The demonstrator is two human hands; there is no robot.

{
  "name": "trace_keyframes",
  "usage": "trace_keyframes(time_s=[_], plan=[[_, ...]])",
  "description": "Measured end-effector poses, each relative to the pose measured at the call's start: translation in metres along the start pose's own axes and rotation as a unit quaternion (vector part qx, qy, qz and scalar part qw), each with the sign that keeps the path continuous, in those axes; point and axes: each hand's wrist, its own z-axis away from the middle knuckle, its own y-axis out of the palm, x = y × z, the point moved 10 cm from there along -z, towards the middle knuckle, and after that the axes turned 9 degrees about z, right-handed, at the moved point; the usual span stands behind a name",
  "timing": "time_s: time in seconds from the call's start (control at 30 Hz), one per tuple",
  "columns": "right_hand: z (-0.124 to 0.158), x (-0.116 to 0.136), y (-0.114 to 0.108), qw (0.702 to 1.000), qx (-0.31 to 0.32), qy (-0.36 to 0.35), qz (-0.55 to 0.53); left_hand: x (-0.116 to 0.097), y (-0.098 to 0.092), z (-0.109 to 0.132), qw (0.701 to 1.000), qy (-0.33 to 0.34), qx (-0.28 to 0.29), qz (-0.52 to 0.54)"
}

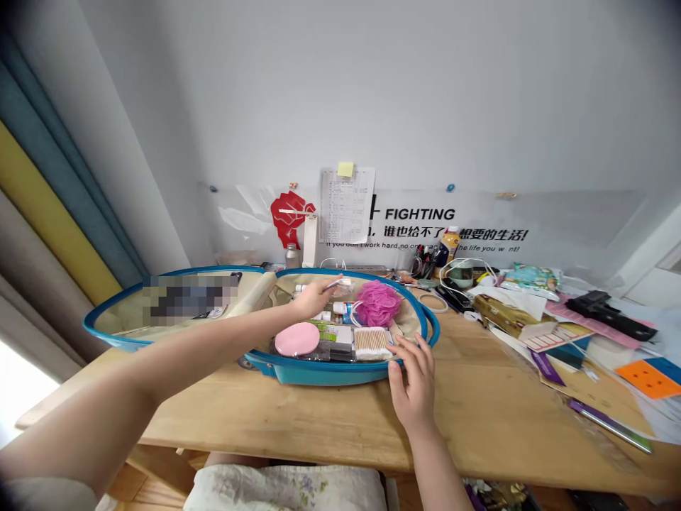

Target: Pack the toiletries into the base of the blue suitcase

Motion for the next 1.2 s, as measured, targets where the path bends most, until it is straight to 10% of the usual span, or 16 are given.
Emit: trace_keyframes(time_s=[0.13, 0.4, 1.2], plan=[[0.000, -0.001, 0.000, 1.000, 0.004, 0.010, -0.005, 0.002, 0.046, -0.006, 0.990, 0.042, 0.080, -0.105], [0.000, -0.003, 0.001, 1.000, 0.011, 0.021, -0.008, 0.013, 0.074, 0.023, 0.947, 0.032, 0.233, -0.219], [-0.001, -0.002, 0.000, 1.000, -0.002, 0.007, -0.003, 0.015, 0.074, 0.023, 0.935, 0.004, 0.290, -0.206]])
